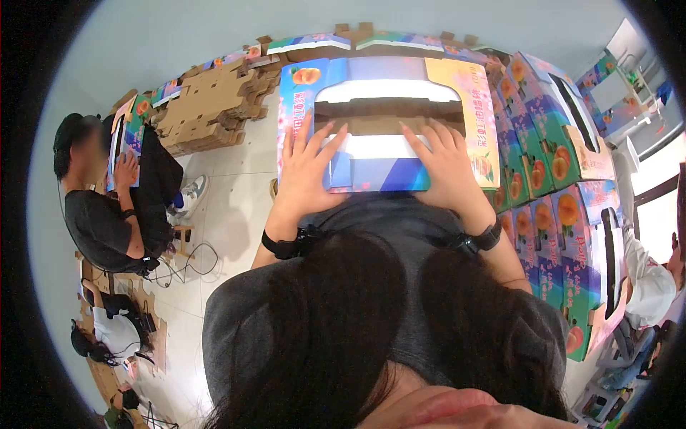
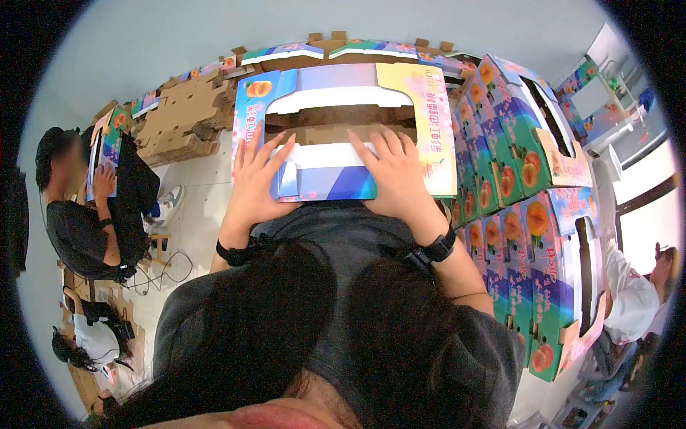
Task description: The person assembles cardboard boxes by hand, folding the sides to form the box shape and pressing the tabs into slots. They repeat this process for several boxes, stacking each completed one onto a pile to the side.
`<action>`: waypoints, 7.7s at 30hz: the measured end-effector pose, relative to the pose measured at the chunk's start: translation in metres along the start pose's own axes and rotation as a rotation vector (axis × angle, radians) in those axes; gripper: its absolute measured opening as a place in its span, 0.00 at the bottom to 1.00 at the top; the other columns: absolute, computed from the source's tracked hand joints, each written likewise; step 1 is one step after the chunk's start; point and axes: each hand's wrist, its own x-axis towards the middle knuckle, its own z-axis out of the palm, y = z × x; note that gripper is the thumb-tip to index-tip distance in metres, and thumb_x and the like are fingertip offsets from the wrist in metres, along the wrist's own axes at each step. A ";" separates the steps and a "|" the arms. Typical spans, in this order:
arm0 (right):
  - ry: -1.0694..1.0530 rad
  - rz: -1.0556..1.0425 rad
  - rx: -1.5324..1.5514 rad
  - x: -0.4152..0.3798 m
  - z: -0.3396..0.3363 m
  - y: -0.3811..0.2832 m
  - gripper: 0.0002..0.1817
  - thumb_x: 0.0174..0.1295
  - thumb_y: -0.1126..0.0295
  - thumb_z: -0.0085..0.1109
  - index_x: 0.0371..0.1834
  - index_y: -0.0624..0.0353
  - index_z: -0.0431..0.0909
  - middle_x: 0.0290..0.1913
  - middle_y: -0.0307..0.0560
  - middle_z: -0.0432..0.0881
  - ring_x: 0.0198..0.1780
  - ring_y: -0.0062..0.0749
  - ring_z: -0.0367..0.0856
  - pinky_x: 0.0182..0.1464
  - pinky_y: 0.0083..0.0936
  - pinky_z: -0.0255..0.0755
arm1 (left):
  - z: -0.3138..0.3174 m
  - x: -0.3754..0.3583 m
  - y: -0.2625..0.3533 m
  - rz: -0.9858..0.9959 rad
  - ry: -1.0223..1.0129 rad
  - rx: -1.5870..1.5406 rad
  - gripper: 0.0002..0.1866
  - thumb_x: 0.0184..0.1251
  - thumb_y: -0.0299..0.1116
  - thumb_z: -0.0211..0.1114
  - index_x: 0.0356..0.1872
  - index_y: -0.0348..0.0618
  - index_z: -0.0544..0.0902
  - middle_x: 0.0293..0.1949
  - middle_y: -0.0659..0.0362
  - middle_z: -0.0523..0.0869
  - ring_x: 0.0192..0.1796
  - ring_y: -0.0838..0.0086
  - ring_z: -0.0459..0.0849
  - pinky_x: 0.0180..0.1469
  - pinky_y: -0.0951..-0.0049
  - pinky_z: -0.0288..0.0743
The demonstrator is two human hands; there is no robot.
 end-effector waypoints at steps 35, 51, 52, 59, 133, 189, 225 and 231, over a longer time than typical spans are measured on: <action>-0.019 0.016 0.034 -0.003 0.004 -0.003 0.61 0.31 0.62 0.79 0.80 0.50 0.64 0.62 0.54 0.74 0.69 0.53 0.70 0.75 0.54 0.58 | 0.031 0.032 0.024 -0.425 -0.040 -2.727 0.30 0.80 0.62 0.51 0.21 0.51 0.64 0.20 0.68 0.60 0.25 0.79 0.59 0.35 0.73 0.57; 0.008 -0.003 0.052 -0.005 0.002 -0.005 0.58 0.32 0.63 0.78 0.79 0.48 0.66 0.68 0.54 0.72 0.70 0.52 0.70 0.74 0.52 0.58 | 0.044 0.028 0.017 -0.264 0.030 -2.715 0.28 0.84 0.56 0.48 0.22 0.52 0.64 0.19 0.68 0.60 0.23 0.80 0.59 0.35 0.74 0.57; 0.000 0.001 0.043 -0.006 0.001 -0.005 0.58 0.33 0.62 0.78 0.79 0.48 0.66 0.68 0.53 0.72 0.70 0.52 0.70 0.75 0.52 0.58 | 0.044 0.027 0.019 -0.258 0.015 -2.674 0.28 0.84 0.56 0.48 0.21 0.52 0.64 0.19 0.68 0.60 0.23 0.80 0.59 0.35 0.74 0.57; 0.038 -0.008 0.068 -0.005 -0.001 -0.003 0.56 0.34 0.62 0.77 0.78 0.49 0.67 0.61 0.53 0.74 0.67 0.52 0.71 0.76 0.54 0.57 | 0.024 0.022 0.032 -0.216 -0.106 -2.460 0.27 0.84 0.53 0.48 0.21 0.54 0.63 0.19 0.69 0.59 0.24 0.80 0.58 0.36 0.73 0.57; 0.626 0.402 -0.264 0.055 -0.029 0.077 0.14 0.74 0.56 0.56 0.38 0.52 0.85 0.41 0.40 0.87 0.50 0.41 0.81 0.67 0.48 0.61 | 0.035 -0.005 0.039 0.152 0.249 -0.198 0.15 0.66 0.36 0.70 0.51 0.47 0.86 0.42 0.57 0.84 0.49 0.61 0.81 0.55 0.58 0.68; 0.748 0.292 -0.220 -0.037 -0.073 -0.006 0.19 0.65 0.58 0.60 0.55 0.52 0.86 0.58 0.41 0.87 0.66 0.38 0.78 0.73 0.39 0.51 | 0.023 0.005 0.050 -0.271 -0.008 -2.452 0.34 0.78 0.46 0.63 0.76 0.40 0.66 0.75 0.52 0.72 0.78 0.59 0.67 0.81 0.51 0.55; 0.446 0.491 -0.129 0.059 0.017 0.123 0.20 0.73 0.48 0.57 0.40 0.52 0.86 0.42 0.44 0.88 0.52 0.43 0.83 0.61 0.48 0.65 | 0.026 0.027 0.042 0.242 0.007 -0.301 0.34 0.64 0.52 0.73 0.69 0.49 0.77 0.72 0.54 0.77 0.78 0.56 0.69 0.81 0.47 0.53; 0.410 0.481 -0.132 0.068 0.030 0.133 0.22 0.73 0.47 0.55 0.34 0.54 0.84 0.40 0.44 0.88 0.52 0.45 0.83 0.59 0.49 0.66 | 0.028 0.031 0.038 0.245 -0.016 -0.261 0.45 0.59 0.66 0.72 0.73 0.50 0.74 0.73 0.52 0.75 0.81 0.56 0.64 0.83 0.46 0.48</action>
